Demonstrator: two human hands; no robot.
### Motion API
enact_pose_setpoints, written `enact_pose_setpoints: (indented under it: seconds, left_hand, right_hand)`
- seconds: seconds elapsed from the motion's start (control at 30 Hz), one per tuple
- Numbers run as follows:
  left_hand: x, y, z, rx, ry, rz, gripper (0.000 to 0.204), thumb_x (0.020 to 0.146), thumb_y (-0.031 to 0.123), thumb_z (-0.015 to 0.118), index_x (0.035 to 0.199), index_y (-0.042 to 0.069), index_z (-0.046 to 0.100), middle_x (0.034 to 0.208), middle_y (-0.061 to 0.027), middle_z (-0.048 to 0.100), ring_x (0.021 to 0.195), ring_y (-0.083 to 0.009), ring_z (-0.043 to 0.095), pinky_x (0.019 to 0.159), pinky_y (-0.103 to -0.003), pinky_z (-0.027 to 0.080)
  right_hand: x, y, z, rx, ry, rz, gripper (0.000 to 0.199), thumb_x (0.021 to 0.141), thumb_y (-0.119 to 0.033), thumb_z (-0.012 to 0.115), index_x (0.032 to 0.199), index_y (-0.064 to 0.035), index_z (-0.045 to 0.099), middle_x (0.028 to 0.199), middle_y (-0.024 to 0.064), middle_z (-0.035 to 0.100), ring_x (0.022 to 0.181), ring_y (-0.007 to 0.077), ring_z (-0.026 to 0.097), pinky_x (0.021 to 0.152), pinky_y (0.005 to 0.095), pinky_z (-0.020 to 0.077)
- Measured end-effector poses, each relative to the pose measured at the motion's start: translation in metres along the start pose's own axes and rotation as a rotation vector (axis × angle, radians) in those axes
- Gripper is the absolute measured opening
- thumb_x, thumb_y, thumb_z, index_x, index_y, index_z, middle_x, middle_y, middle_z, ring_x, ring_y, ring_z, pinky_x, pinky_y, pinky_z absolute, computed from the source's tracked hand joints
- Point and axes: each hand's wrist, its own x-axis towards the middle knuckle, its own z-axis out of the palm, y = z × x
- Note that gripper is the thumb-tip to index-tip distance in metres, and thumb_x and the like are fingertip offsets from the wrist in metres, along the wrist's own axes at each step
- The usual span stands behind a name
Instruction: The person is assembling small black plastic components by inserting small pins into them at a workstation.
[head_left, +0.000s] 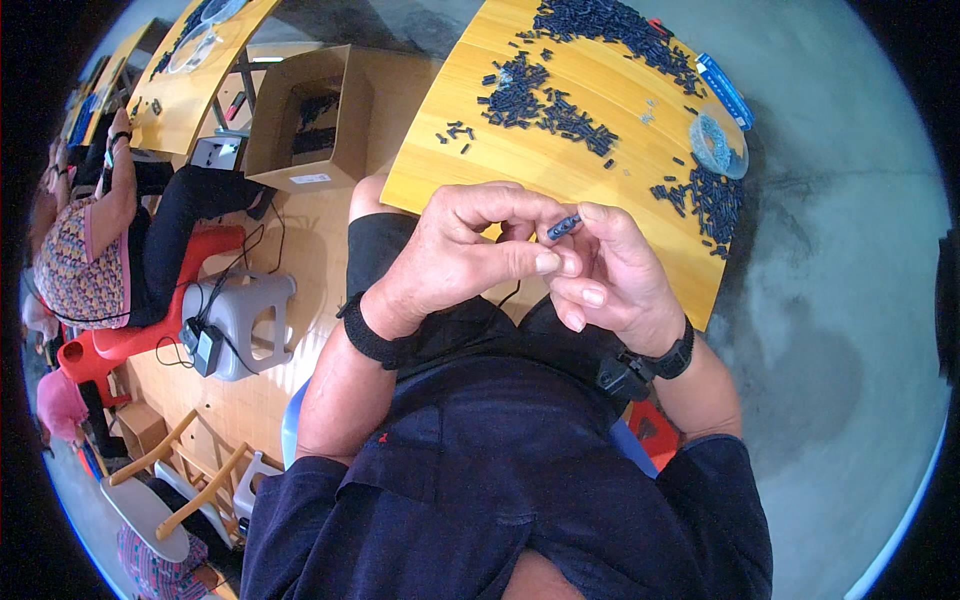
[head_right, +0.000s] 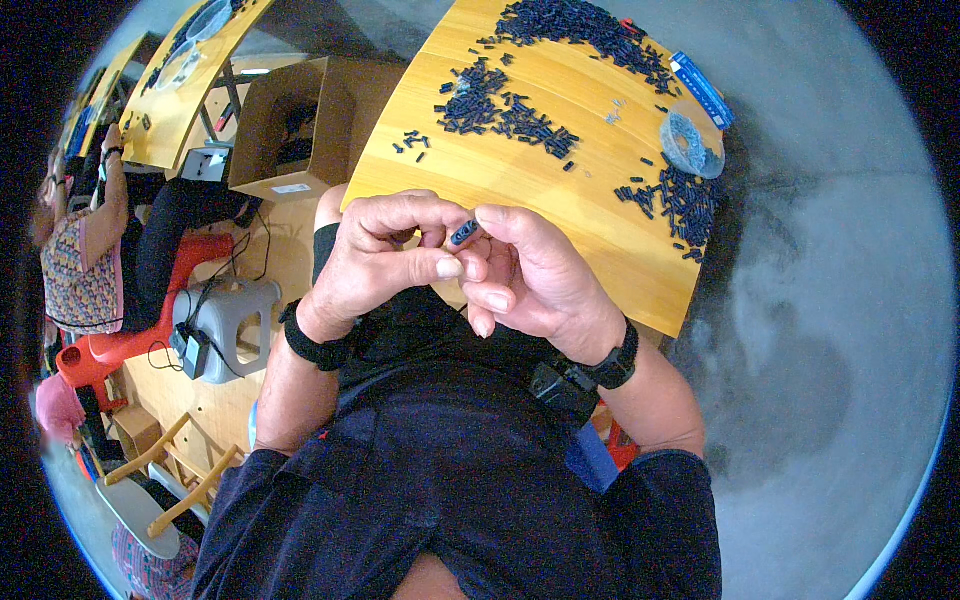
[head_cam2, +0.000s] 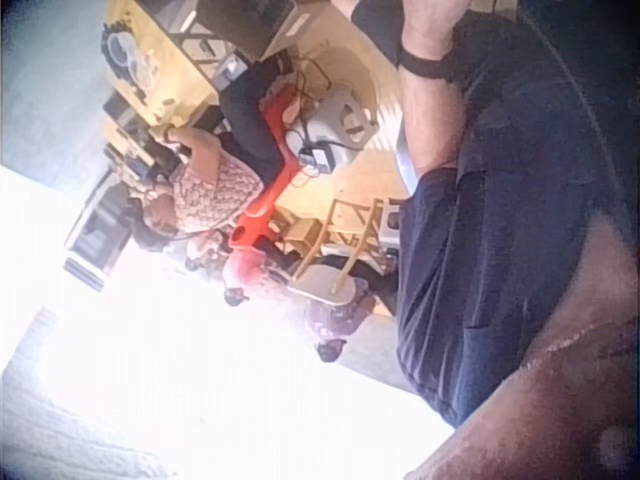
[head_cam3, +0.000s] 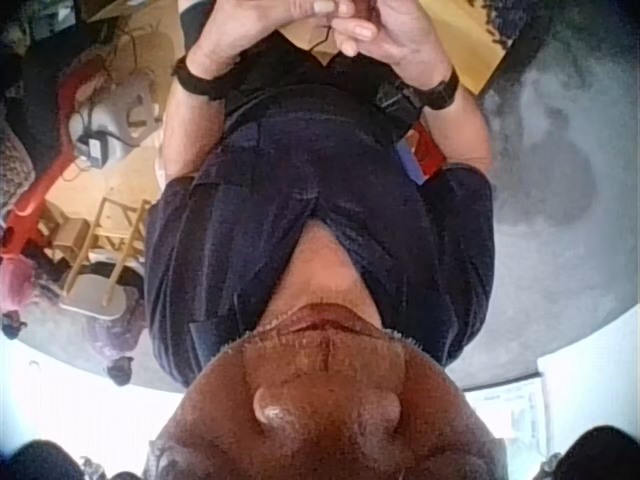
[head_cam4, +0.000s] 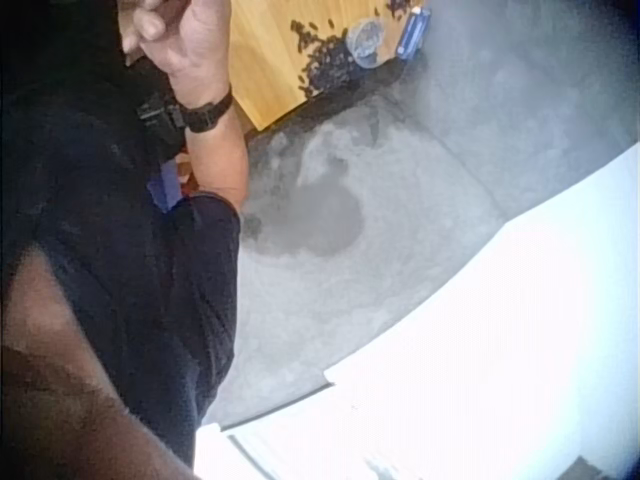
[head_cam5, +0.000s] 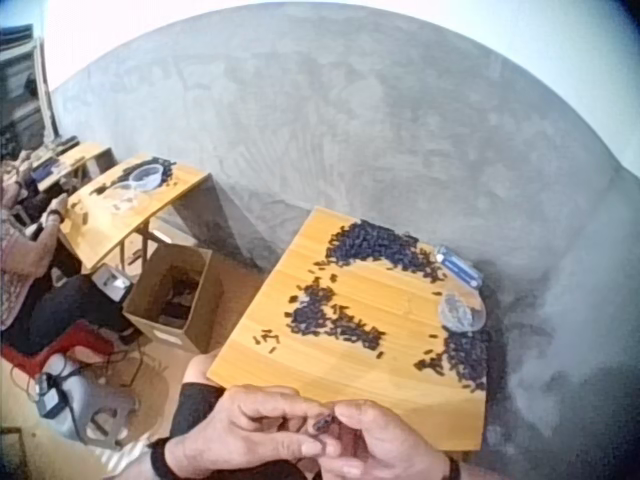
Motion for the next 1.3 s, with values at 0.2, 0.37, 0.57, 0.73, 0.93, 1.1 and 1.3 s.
enact_pose_setpoints:
  seconds: [0.2,0.37,0.57,0.73,0.93,1.1,1.3]
  left_hand:
    - [0.001,0.0,-0.001,-0.032,-0.014,-0.019,0.021,0.078,0.006,0.071,0.099,0.001,0.068,0.081,-0.001,0.065,0.071,-0.0053,0.054,0.063,-0.021,0.043]
    - [0.001,0.004,0.0,-0.014,-0.002,-0.049,0.019,0.079,0.005,0.07,0.098,0.001,0.068,0.083,-0.003,0.067,0.074,-0.0062,0.056,0.066,-0.021,0.046]
    - [0.001,0.005,0.0,-0.034,-0.018,-0.072,0.018,0.08,0.005,0.069,0.097,-0.001,0.068,0.084,-0.0039,0.067,0.077,-0.007,0.058,0.07,-0.022,0.047]
    - [0.004,0.012,-0.004,0.006,-0.075,-0.154,0.017,0.081,0.008,0.069,0.094,-0.002,0.067,0.083,-0.0051,0.068,0.077,-0.0093,0.06,0.069,-0.023,0.048]
    - [0.007,0.013,-0.005,-0.084,-0.209,-0.283,0.015,0.082,0.008,0.067,0.092,-0.002,0.067,0.081,-0.0048,0.068,0.076,-0.0088,0.06,0.069,-0.023,0.048]
    - [0.011,0.021,-0.004,-0.023,-0.224,-0.312,0.011,0.084,0.006,0.064,0.091,-0.003,0.068,0.079,-0.0048,0.068,0.075,-0.0072,0.059,0.07,-0.023,0.048]
    - [0.011,0.019,0.001,-0.055,-0.177,-0.311,0.009,0.081,0.007,0.067,0.084,-0.002,0.068,0.076,-0.0043,0.068,0.072,-0.0072,0.059,0.065,-0.021,0.047]
  right_hand:
    - [-0.001,0.001,-0.004,0.007,-0.025,0.025,0.036,0.094,-0.03,0.044,0.096,0.003,0.059,0.07,0.0068,0.058,0.044,0.0117,0.05,0.044,0.0371,0.0556]
    - [0.0,0.0,-0.004,0.02,-0.039,0.029,0.036,0.095,-0.03,0.044,0.096,0.0029,0.059,0.071,0.0072,0.058,0.045,0.0117,0.051,0.046,0.0369,0.056]
    - [0.0,0.001,-0.006,-0.007,-0.014,0.016,0.036,0.094,-0.029,0.044,0.093,0.0034,0.06,0.07,0.008,0.059,0.044,0.0125,0.051,0.045,0.0371,0.0559]
    - [-0.001,0.003,-0.005,-0.045,0.009,0.003,0.033,0.093,-0.026,0.047,0.088,0.0044,0.06,0.069,0.0088,0.059,0.042,0.0129,0.051,0.043,0.0366,0.0554]
    - [-0.004,-0.001,-0.006,-0.118,-0.012,0.062,0.033,0.093,-0.024,0.048,0.085,0.0056,0.059,0.068,0.009,0.058,0.042,0.0126,0.052,0.041,0.0349,0.0551]
    - [-0.005,-0.004,-0.006,-0.142,0.004,0.074,0.033,0.093,-0.025,0.049,0.085,0.0058,0.058,0.068,0.0098,0.059,0.042,0.0131,0.053,0.042,0.034,0.055]
    - [-0.009,-0.006,-0.004,-0.138,-0.03,0.085,0.033,0.092,-0.025,0.049,0.083,0.0052,0.058,0.069,0.0111,0.06,0.042,0.0138,0.053,0.042,0.034,0.0549]
